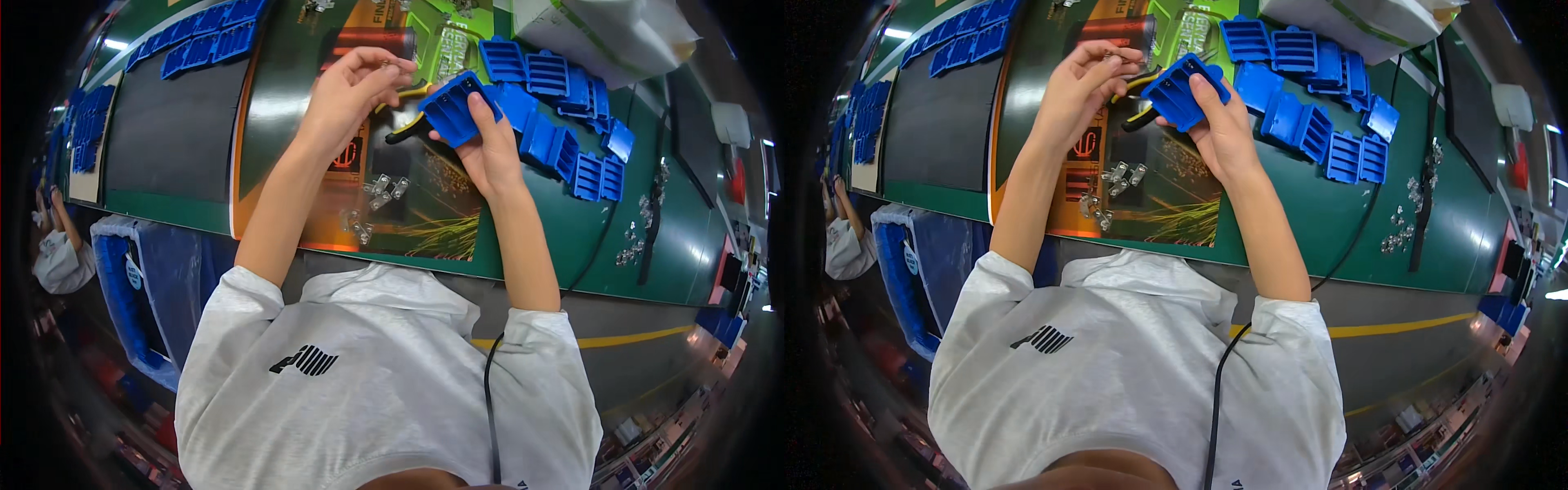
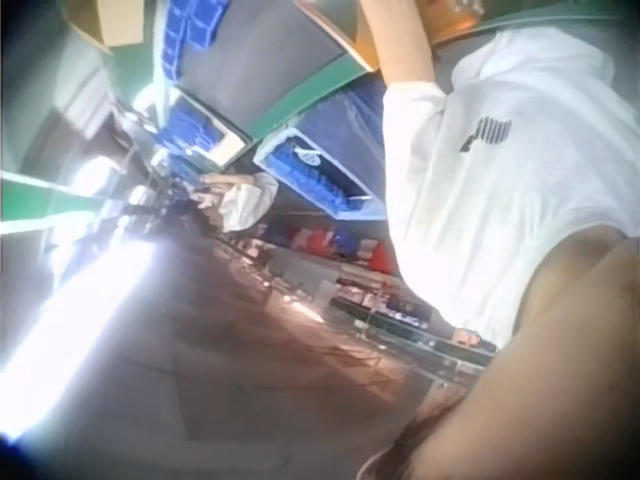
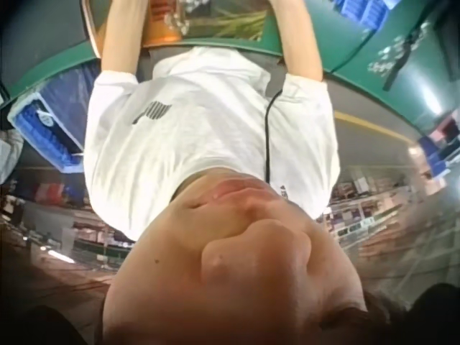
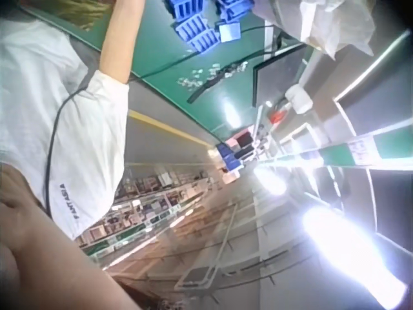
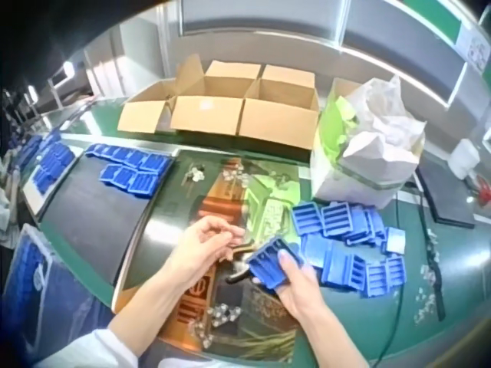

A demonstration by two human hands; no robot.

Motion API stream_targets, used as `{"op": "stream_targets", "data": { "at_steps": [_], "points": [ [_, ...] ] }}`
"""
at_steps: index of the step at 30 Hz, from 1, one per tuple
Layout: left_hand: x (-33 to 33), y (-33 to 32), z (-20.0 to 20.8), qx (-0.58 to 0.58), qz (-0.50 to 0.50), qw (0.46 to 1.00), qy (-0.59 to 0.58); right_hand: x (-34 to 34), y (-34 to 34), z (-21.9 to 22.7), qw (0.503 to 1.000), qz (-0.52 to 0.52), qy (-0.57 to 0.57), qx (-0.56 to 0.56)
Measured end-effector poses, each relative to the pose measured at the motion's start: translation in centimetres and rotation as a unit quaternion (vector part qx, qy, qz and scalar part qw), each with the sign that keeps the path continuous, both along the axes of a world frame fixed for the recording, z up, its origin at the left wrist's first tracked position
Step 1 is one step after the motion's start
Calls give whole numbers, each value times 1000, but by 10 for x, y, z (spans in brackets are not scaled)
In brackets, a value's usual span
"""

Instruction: Assembling metal components into blue plastic housings on an assembly line.

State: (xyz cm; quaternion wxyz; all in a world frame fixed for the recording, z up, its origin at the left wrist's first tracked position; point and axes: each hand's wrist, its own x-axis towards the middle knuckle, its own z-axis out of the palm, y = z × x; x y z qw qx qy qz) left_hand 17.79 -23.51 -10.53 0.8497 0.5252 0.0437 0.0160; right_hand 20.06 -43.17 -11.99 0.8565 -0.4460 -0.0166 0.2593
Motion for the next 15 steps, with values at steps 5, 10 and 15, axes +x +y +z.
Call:
{"op": "stream_targets", "data": {
  "at_steps": [5,10,15],
  "points": [
    [-4,3,-5,83,1,997,8,0,-11,-5,999,23,-18,-45],
    [-8,-3,-6,127,-15,991,-31,-3,-9,1,989,84,-26,-123],
    [-16,-18,6,181,-147,971,-47,-11,-8,2,964,118,-72,-227]
  ]
}}
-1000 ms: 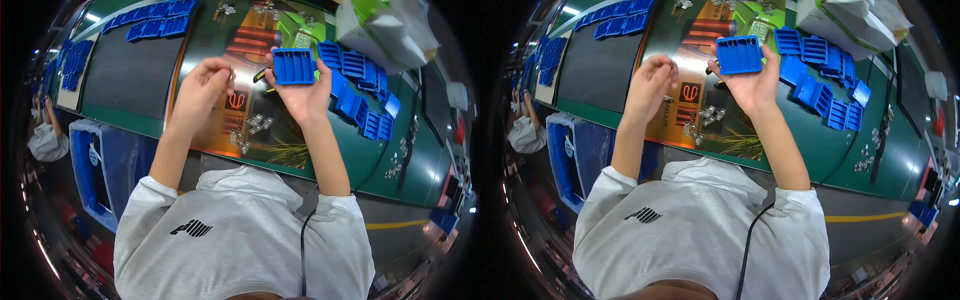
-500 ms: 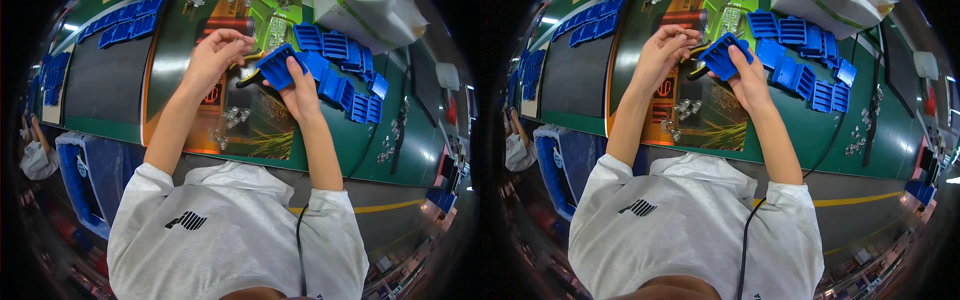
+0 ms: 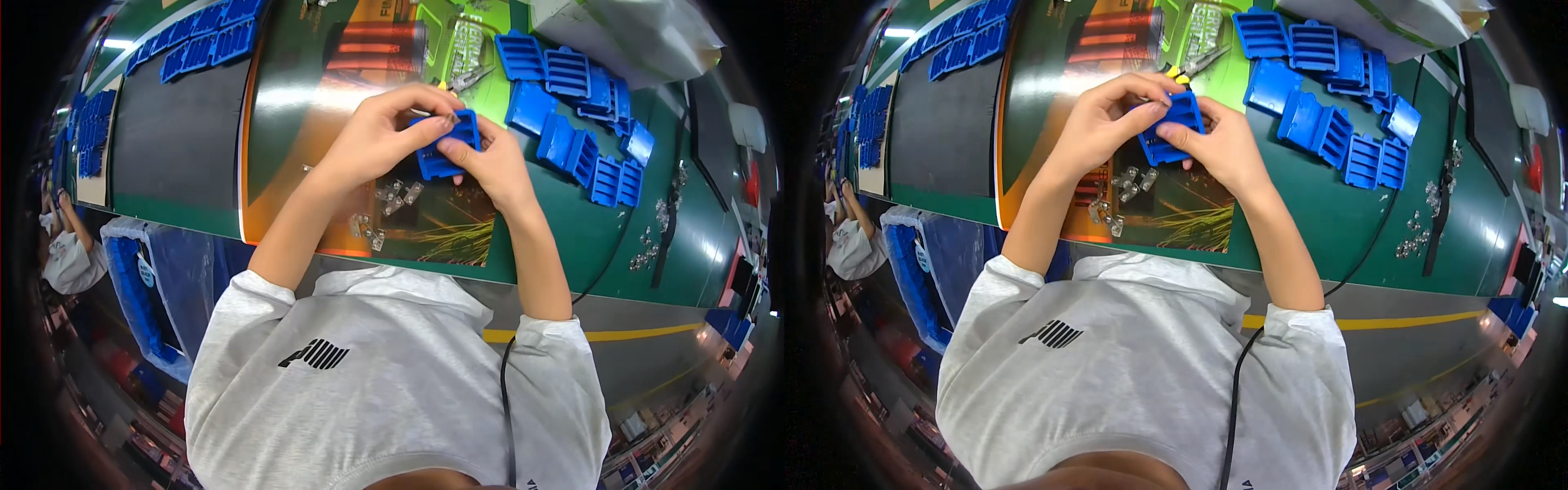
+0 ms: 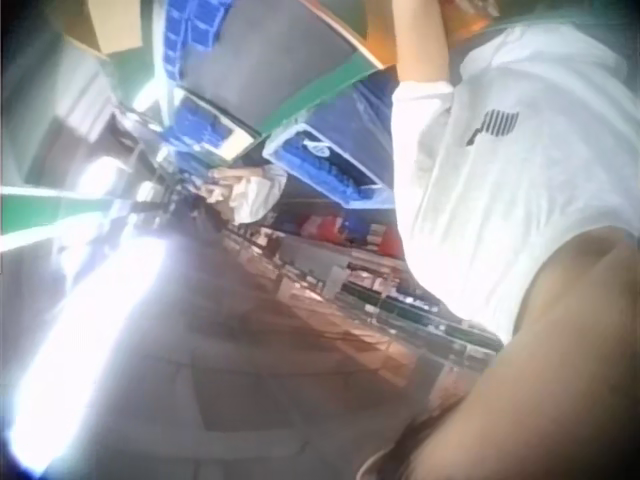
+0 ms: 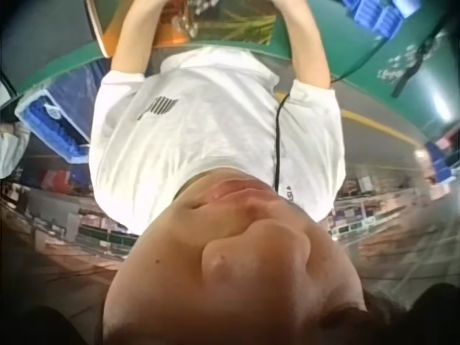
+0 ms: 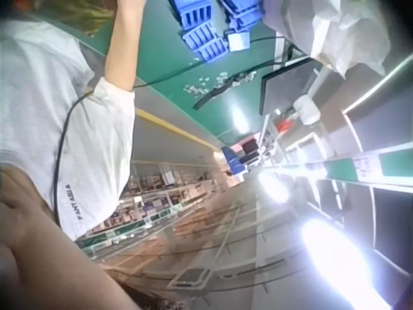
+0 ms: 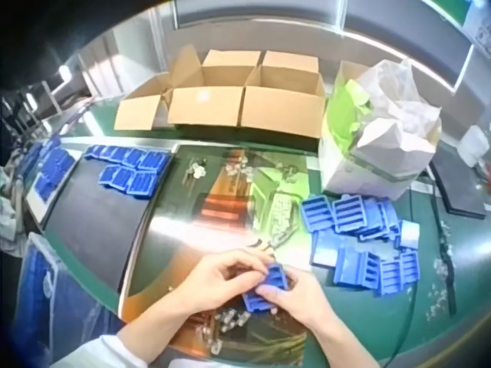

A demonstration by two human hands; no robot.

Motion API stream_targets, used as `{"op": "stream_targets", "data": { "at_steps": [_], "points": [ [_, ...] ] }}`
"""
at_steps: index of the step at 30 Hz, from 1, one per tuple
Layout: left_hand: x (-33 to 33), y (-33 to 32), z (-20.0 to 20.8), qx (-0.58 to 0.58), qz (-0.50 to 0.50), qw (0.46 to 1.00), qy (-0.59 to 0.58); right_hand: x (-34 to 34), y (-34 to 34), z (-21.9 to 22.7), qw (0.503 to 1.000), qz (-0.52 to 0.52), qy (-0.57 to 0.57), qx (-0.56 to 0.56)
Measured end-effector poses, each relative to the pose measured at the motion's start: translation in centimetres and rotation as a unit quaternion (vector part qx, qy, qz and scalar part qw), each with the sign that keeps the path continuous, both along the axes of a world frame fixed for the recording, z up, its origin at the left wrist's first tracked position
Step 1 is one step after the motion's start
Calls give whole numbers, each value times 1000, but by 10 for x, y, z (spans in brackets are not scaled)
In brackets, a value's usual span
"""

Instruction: Assembling metal components into blue plastic housings on an assembly line.

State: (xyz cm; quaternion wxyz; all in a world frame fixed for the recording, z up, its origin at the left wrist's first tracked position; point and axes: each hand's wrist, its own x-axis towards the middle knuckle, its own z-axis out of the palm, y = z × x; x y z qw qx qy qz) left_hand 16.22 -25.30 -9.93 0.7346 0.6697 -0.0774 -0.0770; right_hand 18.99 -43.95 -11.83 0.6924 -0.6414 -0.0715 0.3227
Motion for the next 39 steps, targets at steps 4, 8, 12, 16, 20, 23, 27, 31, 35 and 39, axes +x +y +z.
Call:
{"op": "stream_targets", "data": {
  "at_steps": [4,8,12,16,20,23,27,31,35,39],
  "points": [
    [-2,-9,-19,15,81,996,-29,3,-1,12,999,-49,-12,-8],
    [-2,-20,-20,-13,130,991,19,3,0,-8,993,-95,-52,44],
    [-2,-32,-16,-81,235,966,72,-5,3,-8,980,-106,15,168],
    [-11,-48,-17,-111,207,972,-3,-13,6,1,967,-137,66,204],
    [-3,-24,-26,57,250,961,-105,-8,12,8,961,-138,66,230],
    [-2,-13,-21,67,238,967,-62,-5,7,3,974,-58,120,184],
    [-3,-14,-12,29,243,968,-47,-11,8,8,981,3,134,137],
    [-1,-10,-18,166,227,948,-146,-13,8,7,986,15,144,87],
    [-2,-9,-23,266,184,918,-229,-13,10,6,984,14,154,89],
    [-1,-11,-24,278,174,916,-232,-15,10,7,985,21,148,84]
  ]
}}
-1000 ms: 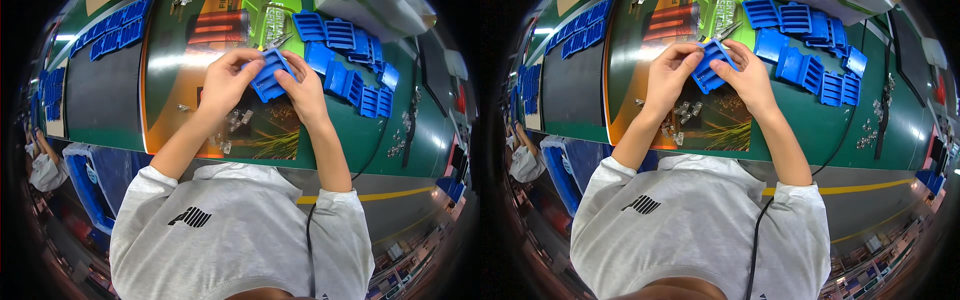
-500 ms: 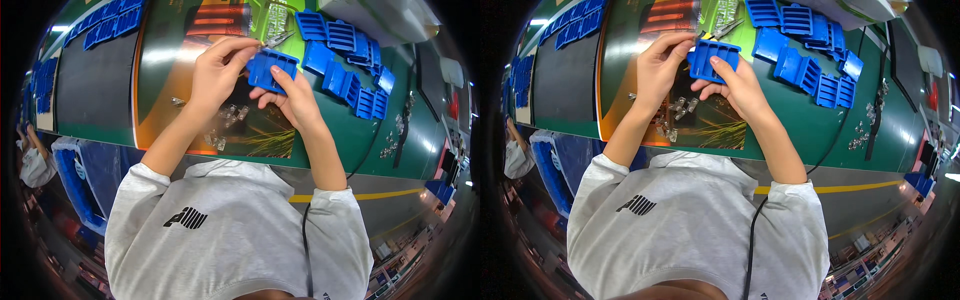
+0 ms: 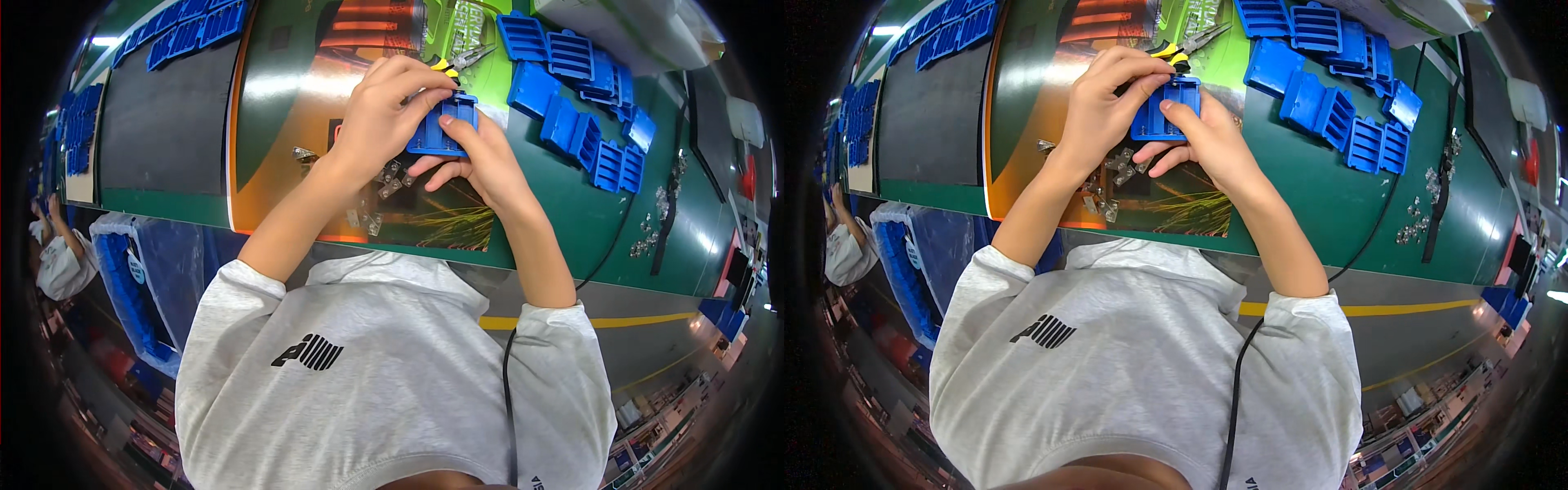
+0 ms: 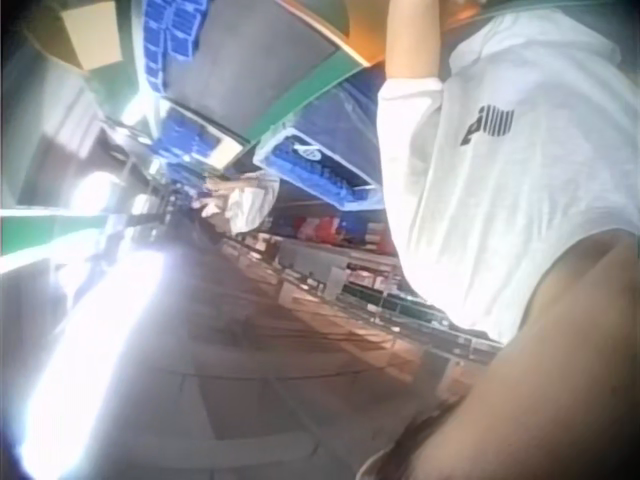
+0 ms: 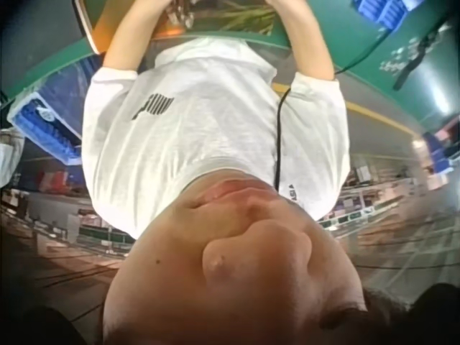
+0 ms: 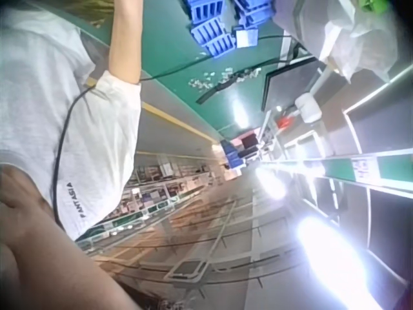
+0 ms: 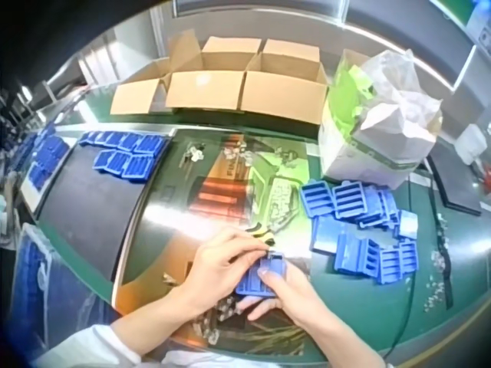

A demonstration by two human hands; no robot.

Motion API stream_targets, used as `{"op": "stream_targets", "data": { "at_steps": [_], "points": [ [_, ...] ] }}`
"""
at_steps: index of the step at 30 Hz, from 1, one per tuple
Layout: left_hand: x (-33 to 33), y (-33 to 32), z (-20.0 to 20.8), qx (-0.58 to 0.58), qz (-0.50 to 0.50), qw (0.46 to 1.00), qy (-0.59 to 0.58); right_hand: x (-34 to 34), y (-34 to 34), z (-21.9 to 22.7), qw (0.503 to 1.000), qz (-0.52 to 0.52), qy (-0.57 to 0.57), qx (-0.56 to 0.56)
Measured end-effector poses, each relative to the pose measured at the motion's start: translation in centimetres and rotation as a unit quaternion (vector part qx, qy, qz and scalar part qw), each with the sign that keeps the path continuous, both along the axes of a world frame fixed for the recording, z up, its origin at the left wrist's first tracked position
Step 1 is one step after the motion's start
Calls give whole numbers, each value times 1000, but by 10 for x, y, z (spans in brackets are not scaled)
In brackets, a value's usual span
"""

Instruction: Assembling metal components into blue plastic housings on an assembly line.

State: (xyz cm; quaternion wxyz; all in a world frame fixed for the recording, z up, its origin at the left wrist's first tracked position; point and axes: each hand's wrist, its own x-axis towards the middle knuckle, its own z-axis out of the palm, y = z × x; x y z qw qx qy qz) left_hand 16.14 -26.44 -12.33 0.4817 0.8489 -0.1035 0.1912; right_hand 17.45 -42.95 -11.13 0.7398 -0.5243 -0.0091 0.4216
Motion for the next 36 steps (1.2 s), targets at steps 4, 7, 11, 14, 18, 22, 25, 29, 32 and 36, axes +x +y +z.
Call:
{"op": "stream_targets", "data": {
  "at_steps": [4,7,11,14,18,22,25,29,32,36],
  "points": [
    [-1,-2,-3,26,-3,999,-34,-2,1,0,1000,3,-9,7],
    [-3,-4,-1,30,10,999,-17,-2,1,0,1000,9,-10,13],
    [-4,-9,-1,6,15,999,-39,-2,1,-2,1000,10,-15,15],
    [-5,-10,-1,-8,26,999,-33,-4,3,0,1000,-1,-21,14],
    [-5,-12,-3,-57,14,998,-8,-6,3,-2,999,-16,-33,17],
    [-7,-11,-3,-81,-16,996,36,-3,3,-6,998,-16,-44,36],
    [-7,-9,7,-182,-14,967,176,-4,2,-4,996,-51,-70,38],
    [-9,-7,8,-159,-51,972,166,-8,1,1,987,-105,-121,10],
    [-12,-8,13,-125,-79,981,123,-10,-2,-2,971,-147,-190,-17],
    [-12,-8,9,-119,-95,986,73,-11,-3,2,965,-173,-189,-54]
  ]
}}
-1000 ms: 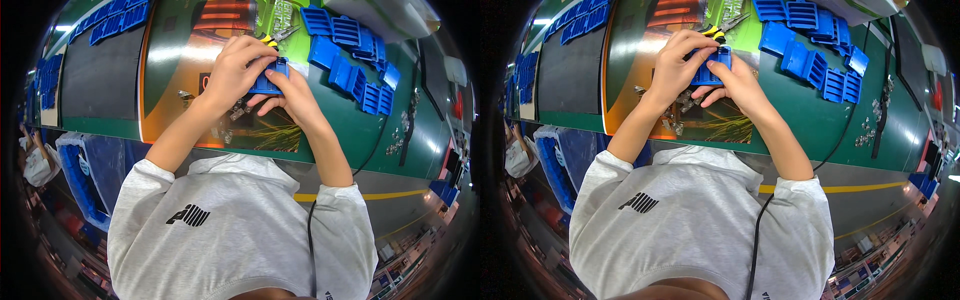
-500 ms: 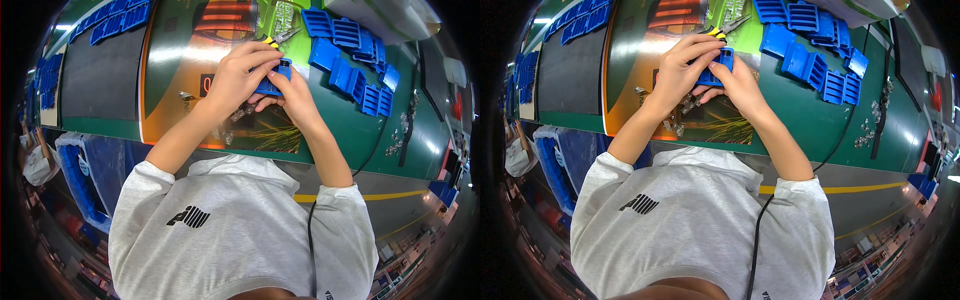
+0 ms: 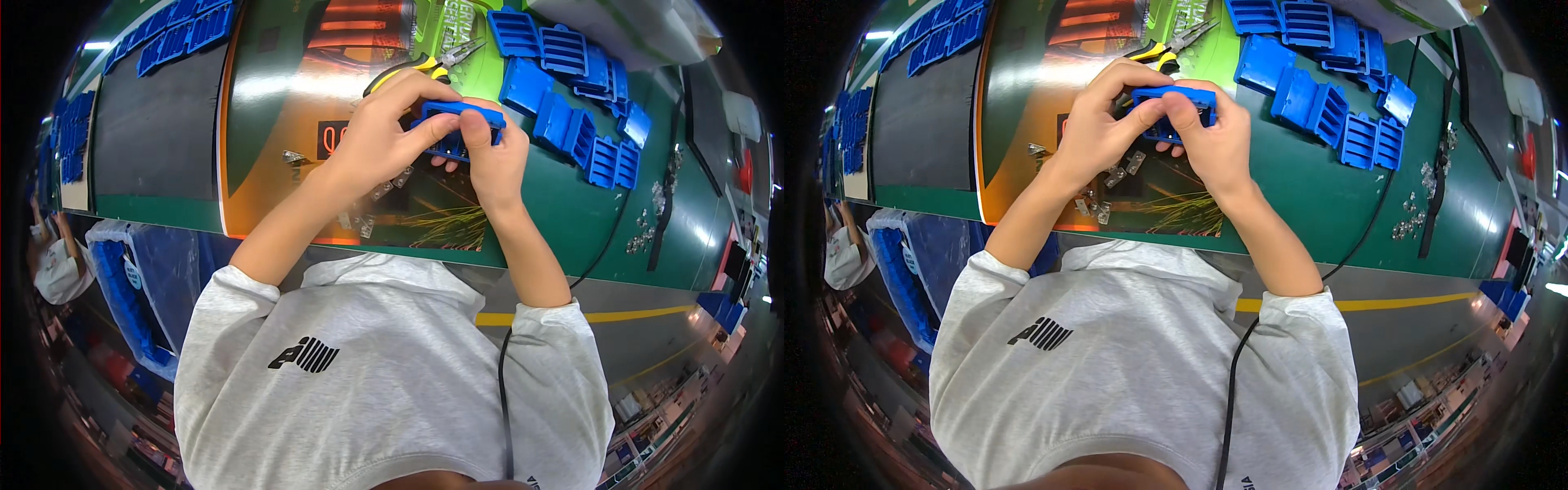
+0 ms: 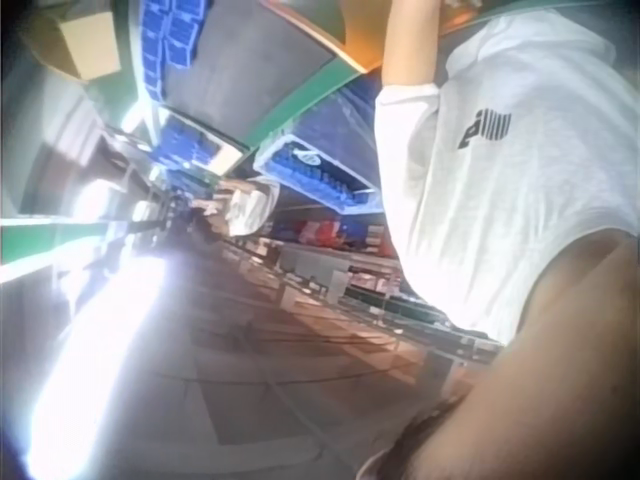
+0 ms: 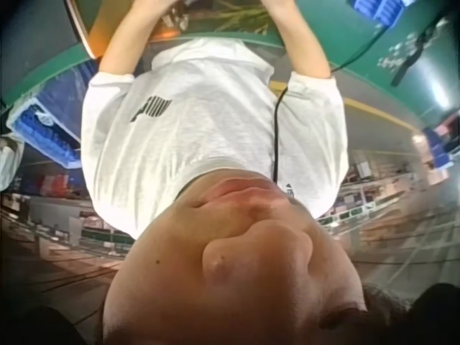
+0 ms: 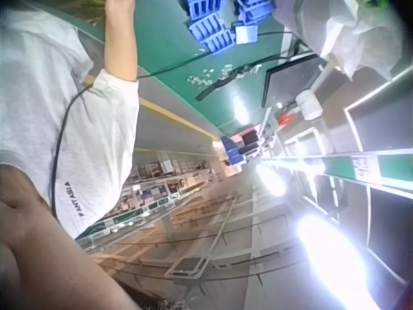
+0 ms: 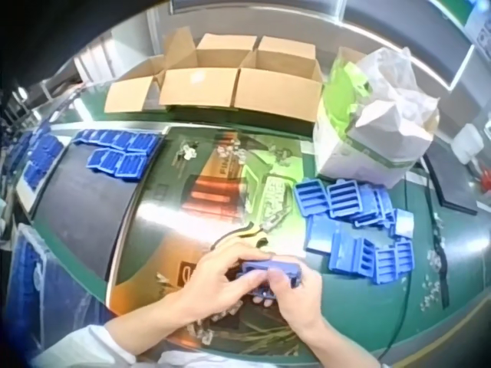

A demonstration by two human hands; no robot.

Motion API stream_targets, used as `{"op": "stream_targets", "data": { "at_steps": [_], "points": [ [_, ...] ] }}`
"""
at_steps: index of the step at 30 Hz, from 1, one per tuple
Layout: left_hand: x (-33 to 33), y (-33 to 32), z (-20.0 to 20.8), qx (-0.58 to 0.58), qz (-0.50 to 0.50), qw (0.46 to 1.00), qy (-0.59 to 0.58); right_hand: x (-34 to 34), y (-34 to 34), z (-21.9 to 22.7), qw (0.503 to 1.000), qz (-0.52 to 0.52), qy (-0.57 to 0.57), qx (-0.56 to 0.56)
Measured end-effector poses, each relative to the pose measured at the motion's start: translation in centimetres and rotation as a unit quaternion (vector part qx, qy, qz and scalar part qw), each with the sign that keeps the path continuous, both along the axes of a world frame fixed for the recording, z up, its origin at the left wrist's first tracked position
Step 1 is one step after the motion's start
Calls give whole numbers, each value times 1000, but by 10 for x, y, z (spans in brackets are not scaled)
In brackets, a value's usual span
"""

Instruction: Assembling metal components into blue plastic housings on an assembly line.

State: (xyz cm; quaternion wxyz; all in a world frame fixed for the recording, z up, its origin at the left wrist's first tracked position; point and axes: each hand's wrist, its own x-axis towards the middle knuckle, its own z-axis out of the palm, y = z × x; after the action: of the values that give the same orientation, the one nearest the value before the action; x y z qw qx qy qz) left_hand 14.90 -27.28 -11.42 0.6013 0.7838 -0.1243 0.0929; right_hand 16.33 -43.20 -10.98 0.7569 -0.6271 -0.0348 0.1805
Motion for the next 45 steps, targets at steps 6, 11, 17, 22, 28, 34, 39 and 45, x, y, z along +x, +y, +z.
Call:
{"op": "stream_targets", "data": {
  "at_steps": [6,11,17,22,28,34,39,45],
  "points": [
    [2,0,0,-24,-21,998,-45,0,-5,-7,998,-7,-64,8],
    [1,-1,2,-51,-33,998,-34,3,-9,-10,990,24,-136,-20],
    [1,0,0,-40,-32,995,-86,13,-16,-14,940,4,-335,-62],
    [-1,0,2,-51,-52,990,-120,13,-18,-14,877,-41,-457,-144],
    [-3,2,1,-52,-45,992,-105,10,-14,-17,884,-49,-447,-126],
    [2,5,4,24,-44,996,-68,6,-11,-10,983,17,-181,0],
    [3,29,26,-112,-21,991,-75,9,-3,-6,996,16,-88,12],
    [-55,80,75,149,177,973,-14,12,-7,-9,997,-24,-68,10]
  ]
}}
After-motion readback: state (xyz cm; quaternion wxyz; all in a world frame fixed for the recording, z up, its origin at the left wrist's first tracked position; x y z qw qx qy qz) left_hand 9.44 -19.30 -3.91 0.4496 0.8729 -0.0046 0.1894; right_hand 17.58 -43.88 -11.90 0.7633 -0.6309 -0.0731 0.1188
